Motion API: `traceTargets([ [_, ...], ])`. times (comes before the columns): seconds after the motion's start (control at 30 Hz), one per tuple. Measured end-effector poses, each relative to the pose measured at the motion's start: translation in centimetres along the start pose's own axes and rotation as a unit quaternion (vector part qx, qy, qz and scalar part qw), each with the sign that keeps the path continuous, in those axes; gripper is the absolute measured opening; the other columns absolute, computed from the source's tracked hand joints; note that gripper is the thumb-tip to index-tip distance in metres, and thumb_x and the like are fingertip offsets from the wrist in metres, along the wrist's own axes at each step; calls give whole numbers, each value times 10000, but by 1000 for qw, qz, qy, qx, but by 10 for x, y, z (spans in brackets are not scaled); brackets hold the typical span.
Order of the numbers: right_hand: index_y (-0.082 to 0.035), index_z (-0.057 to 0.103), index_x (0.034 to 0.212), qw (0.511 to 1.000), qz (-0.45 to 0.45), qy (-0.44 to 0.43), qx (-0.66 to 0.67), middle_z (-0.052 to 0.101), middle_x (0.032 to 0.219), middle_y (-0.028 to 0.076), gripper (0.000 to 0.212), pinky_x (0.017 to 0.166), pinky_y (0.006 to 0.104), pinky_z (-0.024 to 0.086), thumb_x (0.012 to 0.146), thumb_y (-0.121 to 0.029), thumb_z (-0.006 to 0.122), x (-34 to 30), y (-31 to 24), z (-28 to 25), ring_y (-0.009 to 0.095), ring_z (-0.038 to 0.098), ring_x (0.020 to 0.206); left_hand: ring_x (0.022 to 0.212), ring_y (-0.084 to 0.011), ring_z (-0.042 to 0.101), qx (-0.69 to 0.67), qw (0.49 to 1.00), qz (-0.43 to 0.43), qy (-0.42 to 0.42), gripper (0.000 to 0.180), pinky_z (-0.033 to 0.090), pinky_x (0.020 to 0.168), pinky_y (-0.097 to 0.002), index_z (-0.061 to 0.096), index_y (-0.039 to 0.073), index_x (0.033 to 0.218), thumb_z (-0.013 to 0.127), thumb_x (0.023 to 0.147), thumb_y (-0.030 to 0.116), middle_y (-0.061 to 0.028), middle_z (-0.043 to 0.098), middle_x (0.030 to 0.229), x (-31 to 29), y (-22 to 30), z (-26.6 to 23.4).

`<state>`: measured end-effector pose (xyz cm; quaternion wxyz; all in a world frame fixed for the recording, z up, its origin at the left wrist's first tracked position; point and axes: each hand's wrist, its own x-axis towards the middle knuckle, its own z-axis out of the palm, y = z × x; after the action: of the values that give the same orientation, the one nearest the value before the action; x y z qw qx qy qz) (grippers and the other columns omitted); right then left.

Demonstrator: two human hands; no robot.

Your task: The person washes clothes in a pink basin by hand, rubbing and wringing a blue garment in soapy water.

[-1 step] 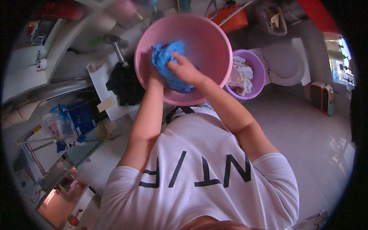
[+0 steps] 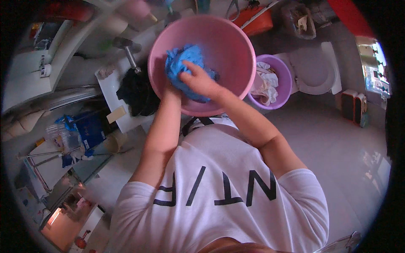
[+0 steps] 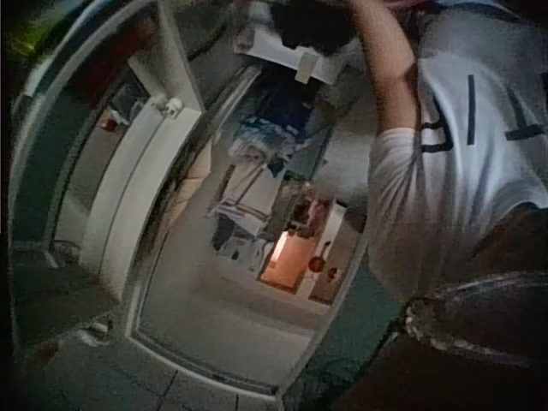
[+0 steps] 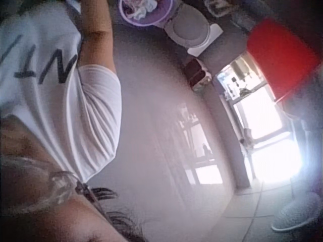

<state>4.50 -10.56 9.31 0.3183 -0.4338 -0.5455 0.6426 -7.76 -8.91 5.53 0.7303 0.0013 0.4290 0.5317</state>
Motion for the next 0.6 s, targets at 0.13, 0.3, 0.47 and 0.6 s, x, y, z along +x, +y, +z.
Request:
traceTargets([
  [0.13, -52, 513, 918, 945, -172, 46, -274, 595, 794, 190, 281, 620, 445, 473, 746, -269, 560, -4, 7, 14, 392, 577, 679, 1104, -231, 505, -57, 992, -28, -107, 392, 351, 1007, -388, 556, 88, 1158, 462, 894, 362, -47, 590, 1107, -15, -12, 33],
  [0.3, -108, 511, 913, 854, -228, 108, -454, 603, 801, 135, 325, 586, 447, 493, 705, -343, 596, 19, 31, -20, 328, 609, 688, 966, -252, 545, 16, 961, 16, -277, 354, 412, 878, -389, 543, 85, 1042, 485, 891, 400, -57, 572, 1034, 60, -25, -28],
  [0.47, -22, 500, 1053, 853, 90, 351, -376, 630, 929, 219, 345, 773, 489, 477, 810, -265, 530, 43, 40, -87, 393, 612, 862, 895, -359, 553, 567, 706, 423, 14, 366, 446, 771, -455, 511, 44, 1056, 629, 795, 271, -180, 548, 951, 5, -14, 13],
  [0.6, -53, 504, 1155, 812, 88, 381, -434, 513, 1207, 200, 426, 906, 533, 400, 779, -247, 555, 39, 41, -84, 370, 513, 1091, 986, -394, 525, 788, 504, 317, 156, 545, 434, 833, -445, 450, 148, 1269, 601, 804, 388, -223, 487, 1173, -2, -11, 16],
])
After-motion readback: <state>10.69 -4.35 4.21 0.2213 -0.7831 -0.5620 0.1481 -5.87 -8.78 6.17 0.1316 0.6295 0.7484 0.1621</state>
